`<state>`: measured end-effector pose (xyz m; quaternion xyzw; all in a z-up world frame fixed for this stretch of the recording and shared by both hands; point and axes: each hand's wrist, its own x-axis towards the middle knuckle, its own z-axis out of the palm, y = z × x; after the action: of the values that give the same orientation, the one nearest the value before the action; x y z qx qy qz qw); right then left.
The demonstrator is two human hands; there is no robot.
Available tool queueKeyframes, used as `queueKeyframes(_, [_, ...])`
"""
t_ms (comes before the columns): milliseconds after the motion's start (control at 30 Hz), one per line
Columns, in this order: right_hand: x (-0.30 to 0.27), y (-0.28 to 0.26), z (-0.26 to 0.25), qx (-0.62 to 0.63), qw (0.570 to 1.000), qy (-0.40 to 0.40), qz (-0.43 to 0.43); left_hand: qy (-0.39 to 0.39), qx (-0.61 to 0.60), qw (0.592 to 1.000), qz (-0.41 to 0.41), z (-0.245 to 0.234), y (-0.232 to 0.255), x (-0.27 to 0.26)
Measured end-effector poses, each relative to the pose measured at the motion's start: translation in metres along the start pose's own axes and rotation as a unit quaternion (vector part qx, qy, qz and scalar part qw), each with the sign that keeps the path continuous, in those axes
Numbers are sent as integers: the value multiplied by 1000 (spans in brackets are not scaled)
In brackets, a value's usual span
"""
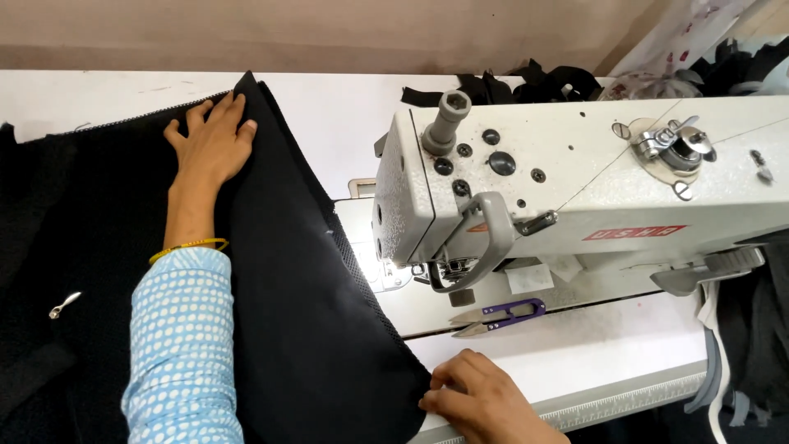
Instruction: Sewing together fabric components and straps for a bag using an industrial sewing machine.
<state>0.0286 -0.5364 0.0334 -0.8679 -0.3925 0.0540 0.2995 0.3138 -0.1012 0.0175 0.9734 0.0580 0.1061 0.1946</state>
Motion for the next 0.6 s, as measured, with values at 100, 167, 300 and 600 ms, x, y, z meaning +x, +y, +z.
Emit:
queueKeyframes(100, [2,6,0,-35,999,5,-31,-7,-1,1000,-13,0,1,0])
queueKeyframes(167, [-1,12,2,-28,999,16,-30,-5,1,1000,-12,-1,1,0])
queueKeyframes(300, [2,10,-5,-45,998,32,-30,-14,13,1000,-18,2,0,3])
queueKeyframes(600, [-27,37,27,-104,991,17,-80,30,76,996,21,9,6,-16])
